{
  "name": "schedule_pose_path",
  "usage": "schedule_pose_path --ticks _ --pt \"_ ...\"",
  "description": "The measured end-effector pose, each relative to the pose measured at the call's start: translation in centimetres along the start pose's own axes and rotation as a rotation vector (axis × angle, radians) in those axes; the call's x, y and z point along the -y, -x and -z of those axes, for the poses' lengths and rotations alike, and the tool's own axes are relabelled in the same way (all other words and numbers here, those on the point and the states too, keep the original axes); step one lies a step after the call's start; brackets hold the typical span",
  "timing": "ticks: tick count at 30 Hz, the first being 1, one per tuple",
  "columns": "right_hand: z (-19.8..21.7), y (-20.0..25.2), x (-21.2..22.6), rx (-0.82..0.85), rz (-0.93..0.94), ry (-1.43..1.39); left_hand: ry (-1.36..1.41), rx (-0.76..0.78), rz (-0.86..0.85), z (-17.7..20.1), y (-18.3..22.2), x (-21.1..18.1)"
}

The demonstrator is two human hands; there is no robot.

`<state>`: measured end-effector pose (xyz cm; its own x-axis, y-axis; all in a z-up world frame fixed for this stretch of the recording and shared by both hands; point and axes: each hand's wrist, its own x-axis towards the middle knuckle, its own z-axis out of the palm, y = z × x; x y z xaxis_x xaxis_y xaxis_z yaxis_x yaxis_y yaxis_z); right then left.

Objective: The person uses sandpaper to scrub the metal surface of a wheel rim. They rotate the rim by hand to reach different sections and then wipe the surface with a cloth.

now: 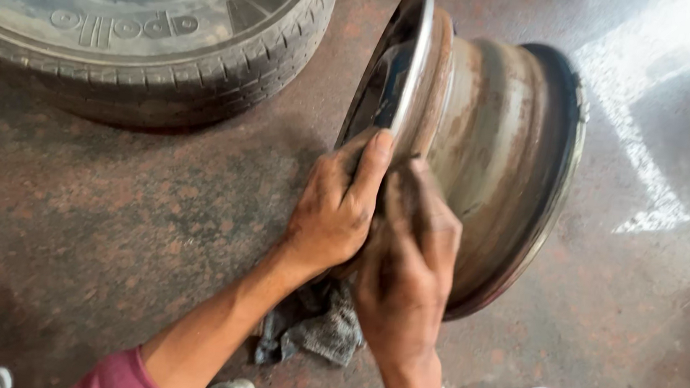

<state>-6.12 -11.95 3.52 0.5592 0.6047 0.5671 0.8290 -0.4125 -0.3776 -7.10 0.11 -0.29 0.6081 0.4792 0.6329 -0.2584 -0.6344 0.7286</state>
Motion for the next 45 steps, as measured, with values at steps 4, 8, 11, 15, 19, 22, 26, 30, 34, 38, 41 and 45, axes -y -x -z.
schedule_pose_path --ticks 4,8,11,15,19,22,26,30,34,38,41,45 --pt "0.5 -0.6 0.6 -0.094 -0.252 -0.254 0.405 0.098 0.370 0.4 0.3 -0.9" --pt "-0.2 -0.5 1.0 -0.222 -0.456 -0.389 0.396 0.142 0.498 0.5 0.3 -1.2" --pt "-1.0 0.2 0.9 -0.242 -0.392 -0.267 0.427 0.141 0.463 0.6 0.8 -0.9" --pt "-1.7 0.6 0.6 -0.210 -0.350 -0.119 0.475 0.155 0.420 0.7 1.7 -0.8" --pt "-2.6 -4.5 -5.4 -0.196 0.083 -0.002 0.376 0.244 0.576 1.1 2.9 -0.8" --pt "-2.7 -10.6 -8.4 -0.001 -0.002 0.098 0.401 0.138 0.359 1.4 3.0 -1.3" --pt "-1.7 -5.0 -4.5 -0.142 0.024 0.058 0.349 0.125 0.268 2.0 2.7 -1.6" --pt "-1.8 -3.4 -4.4 -0.166 0.103 0.137 0.326 0.165 0.324 2.5 4.4 -2.0" --pt "-3.2 -14.6 -9.5 0.075 0.021 0.163 0.271 0.081 0.156 2.4 4.1 -2.2" --pt "-2.3 -9.3 -6.9 -0.064 0.068 0.124 0.250 0.081 0.172 2.1 3.2 -2.0" --pt "-1.0 -0.9 -0.6 -0.106 -0.062 0.203 0.250 0.025 0.103 1.2 4.4 -1.0" --pt "-2.7 -9.3 -8.5 -0.079 0.136 0.210 0.071 -0.020 0.071 0.7 10.2 -0.1"
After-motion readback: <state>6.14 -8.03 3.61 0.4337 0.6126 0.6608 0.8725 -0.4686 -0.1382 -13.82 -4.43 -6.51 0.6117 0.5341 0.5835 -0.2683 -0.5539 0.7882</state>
